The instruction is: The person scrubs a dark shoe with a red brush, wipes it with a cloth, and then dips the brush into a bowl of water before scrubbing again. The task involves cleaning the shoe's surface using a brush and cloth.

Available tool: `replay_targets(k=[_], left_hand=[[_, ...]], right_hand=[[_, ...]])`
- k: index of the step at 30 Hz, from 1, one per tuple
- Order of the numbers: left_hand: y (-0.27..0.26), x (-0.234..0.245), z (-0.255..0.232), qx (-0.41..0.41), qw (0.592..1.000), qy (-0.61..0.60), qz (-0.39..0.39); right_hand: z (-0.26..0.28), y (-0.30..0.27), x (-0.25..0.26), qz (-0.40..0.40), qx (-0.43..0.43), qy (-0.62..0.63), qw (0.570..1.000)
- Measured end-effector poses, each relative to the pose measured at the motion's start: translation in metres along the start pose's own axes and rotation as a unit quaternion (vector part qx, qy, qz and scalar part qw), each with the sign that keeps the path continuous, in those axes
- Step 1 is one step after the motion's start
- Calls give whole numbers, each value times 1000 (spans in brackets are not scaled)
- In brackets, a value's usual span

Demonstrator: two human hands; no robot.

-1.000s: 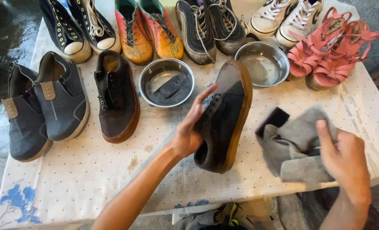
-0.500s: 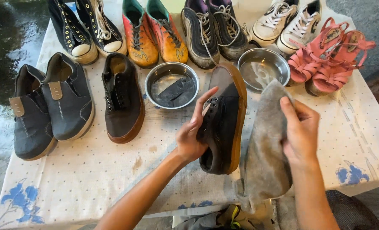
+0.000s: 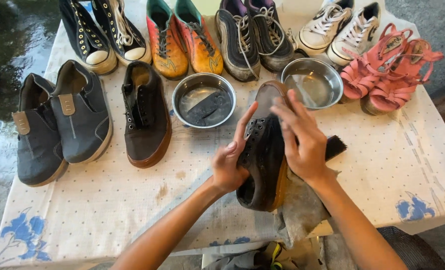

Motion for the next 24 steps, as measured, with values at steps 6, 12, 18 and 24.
replay_targets(k=[6,12,18,24], left_hand=[[-4,14,5,-48,994,92,-22],[-4,11,1,-45,992,112,-32],[-1,33,11,-49,988,144,-24],[-1,33,12,-36,995,94,-18]], right_hand=[[-22,-21,4,138,-55,31,988],[-25,-56,15,171,-201,-35,964],[-49,-72,29,109,-161,-46,980],[-48,-24,39,25,19,-163,986]])
Point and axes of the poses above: each hand's wrist, its own y-axis towards the middle knuckle, its own x-axis out of the back of the hand, z = x × y, the point moved 5 cm from there along y, towards the middle knuckle, and after that the axes turned 4 degrees about -z, right-handed, at the moved point
